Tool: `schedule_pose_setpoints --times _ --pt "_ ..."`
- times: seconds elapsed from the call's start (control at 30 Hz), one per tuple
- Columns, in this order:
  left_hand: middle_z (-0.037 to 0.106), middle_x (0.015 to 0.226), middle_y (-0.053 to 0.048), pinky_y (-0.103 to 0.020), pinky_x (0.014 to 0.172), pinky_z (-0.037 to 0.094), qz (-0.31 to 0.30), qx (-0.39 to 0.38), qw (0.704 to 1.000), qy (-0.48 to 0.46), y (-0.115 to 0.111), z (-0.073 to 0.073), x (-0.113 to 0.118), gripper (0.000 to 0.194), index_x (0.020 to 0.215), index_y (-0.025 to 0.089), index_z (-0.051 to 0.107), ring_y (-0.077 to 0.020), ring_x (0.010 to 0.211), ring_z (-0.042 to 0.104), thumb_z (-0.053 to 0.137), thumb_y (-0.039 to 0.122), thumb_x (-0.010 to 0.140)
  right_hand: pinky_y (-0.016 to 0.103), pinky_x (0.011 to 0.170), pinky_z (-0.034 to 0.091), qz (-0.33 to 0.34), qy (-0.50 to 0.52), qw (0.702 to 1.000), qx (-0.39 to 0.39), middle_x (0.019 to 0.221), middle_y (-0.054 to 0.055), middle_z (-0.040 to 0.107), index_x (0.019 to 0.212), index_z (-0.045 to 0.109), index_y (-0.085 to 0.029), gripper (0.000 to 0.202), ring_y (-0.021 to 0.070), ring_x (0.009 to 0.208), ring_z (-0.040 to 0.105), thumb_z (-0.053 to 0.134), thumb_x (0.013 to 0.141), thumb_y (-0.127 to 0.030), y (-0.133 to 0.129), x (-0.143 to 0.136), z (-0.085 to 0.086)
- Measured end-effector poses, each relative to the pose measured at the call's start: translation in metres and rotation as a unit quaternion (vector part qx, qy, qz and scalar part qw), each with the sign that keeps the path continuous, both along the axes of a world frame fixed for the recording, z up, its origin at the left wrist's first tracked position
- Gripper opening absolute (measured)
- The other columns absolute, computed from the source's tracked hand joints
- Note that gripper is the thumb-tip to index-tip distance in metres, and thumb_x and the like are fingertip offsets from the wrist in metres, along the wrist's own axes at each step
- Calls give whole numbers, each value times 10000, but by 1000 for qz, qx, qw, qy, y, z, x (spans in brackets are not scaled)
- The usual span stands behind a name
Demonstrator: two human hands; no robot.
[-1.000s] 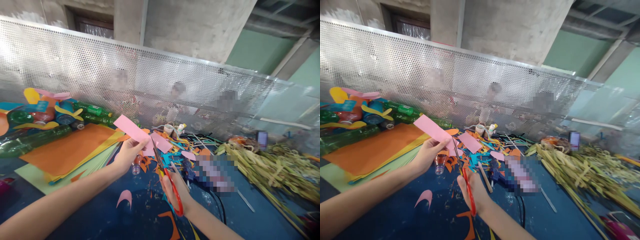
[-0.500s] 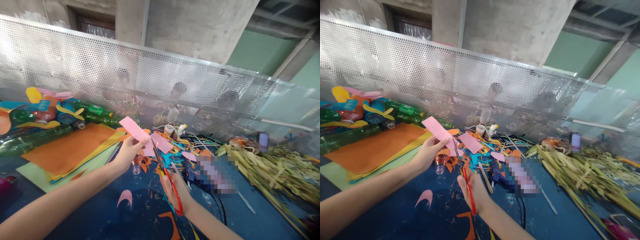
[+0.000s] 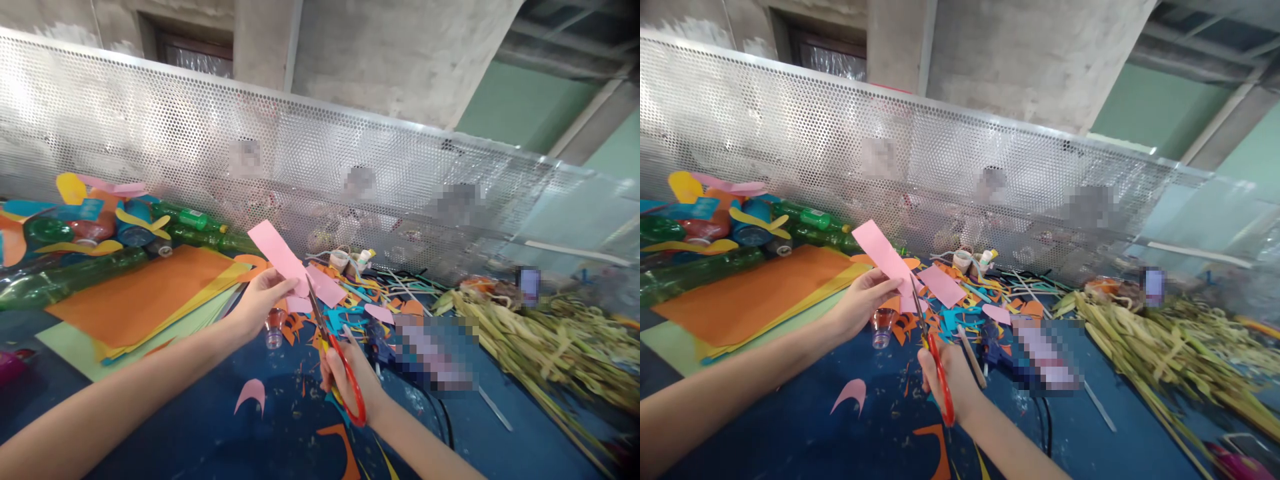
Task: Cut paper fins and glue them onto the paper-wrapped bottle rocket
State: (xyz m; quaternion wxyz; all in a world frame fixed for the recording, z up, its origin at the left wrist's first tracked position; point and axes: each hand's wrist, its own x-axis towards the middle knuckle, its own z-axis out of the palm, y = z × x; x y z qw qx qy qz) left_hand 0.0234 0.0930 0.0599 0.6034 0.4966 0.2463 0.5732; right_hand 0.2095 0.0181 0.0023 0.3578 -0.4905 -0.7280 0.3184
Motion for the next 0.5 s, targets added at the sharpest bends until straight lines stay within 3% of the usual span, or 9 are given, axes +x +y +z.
schedule_pose_setpoints --times 0.13,0.33,0.5 --pt "705 849 -69 -309 804 485 -30 -8 999 -20 -1 4 2 205 854 116 666 -166 777 647 708 249 704 271 532 485 32 -9 999 1 622 59 585 644 484 -188 509 167 566 595 265 902 -569 3 0 2" --pt "643 640 10 -226 684 478 9 -57 998 -2 1 2 2 168 645 128 616 -88 613 590 757 218 643 314 623 490 42 -39 998 29 673 73 588 661 495 -196 498 193 661 584 245 912 -546 0 -2 14" --pt "667 735 -23 -274 732 483 -22 -38 999 19 4 -3 2 193 800 117 652 -116 664 605 736 234 672 304 621 476 37 -31 999 19 691 74 585 674 498 -194 524 184 660 568 229 901 -582 0 -2 12"
